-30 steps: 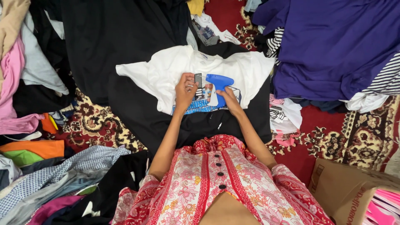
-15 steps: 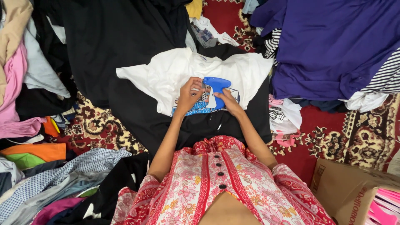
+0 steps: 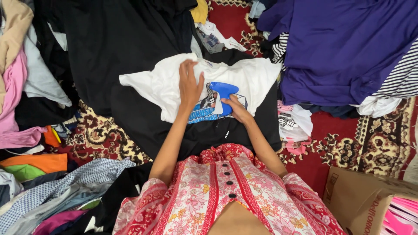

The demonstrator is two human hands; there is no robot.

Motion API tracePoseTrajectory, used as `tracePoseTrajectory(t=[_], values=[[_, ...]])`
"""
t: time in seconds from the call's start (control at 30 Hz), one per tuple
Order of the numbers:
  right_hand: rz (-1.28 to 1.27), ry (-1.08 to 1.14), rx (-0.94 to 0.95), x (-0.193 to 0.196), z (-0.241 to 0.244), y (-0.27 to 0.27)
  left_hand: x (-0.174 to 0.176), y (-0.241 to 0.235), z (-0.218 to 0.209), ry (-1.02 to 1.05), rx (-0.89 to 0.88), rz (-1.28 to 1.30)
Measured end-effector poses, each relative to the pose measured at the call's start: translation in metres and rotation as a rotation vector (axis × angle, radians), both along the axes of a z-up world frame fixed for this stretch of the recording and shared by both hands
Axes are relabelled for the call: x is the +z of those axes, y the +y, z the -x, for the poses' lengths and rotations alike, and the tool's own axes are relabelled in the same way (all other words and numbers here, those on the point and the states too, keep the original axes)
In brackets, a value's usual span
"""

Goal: The person sits on a patterned rug surrounded by piles of clothes and uses a blue hot glue gun to attach small rectangular tags to the necklines of various shirts. They handle a white graphic t-shirt, a purple polo shirt, and a striped long-sleeve shirt, applying glue and pressing the tags into place.

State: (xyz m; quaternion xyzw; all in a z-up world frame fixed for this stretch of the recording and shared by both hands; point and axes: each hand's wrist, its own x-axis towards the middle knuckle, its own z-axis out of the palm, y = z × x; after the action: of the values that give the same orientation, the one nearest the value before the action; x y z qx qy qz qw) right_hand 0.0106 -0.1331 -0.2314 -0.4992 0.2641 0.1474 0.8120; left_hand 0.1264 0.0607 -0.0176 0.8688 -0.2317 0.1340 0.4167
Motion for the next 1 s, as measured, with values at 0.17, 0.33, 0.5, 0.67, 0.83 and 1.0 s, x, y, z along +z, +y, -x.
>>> tracePoseTrajectory(t=[0.17, 0.33, 0.5, 0.67, 0.83, 1.0], values=[[0.011, -0.020, 0.007, 0.049, 0.002, 0.008, -0.046, -0.017, -0.065, -0.224, 0.186, -0.309], [0.002, 0.008, -0.019, 0.085, 0.004, 0.013, -0.130, -0.020, -0.106, -0.079, 0.237, -0.619], [-0.091, -0.006, -0.094, 0.073, 0.003, 0.011, -0.070, -0.009, -0.075, 0.014, 0.078, -0.440], [-0.239, -0.039, -0.197, 0.137, 0.005, 0.018, -0.014, 0.028, -0.024, 0.403, -0.109, -0.040], [-0.297, -0.070, -0.204, 0.166, 0.001, 0.025, 0.036, 0.054, 0.022, 0.705, -0.252, -0.005], [-0.263, -0.065, -0.197, 0.203, 0.001, 0.036, -0.016, 0.048, 0.032, 0.758, -0.351, -0.008]])
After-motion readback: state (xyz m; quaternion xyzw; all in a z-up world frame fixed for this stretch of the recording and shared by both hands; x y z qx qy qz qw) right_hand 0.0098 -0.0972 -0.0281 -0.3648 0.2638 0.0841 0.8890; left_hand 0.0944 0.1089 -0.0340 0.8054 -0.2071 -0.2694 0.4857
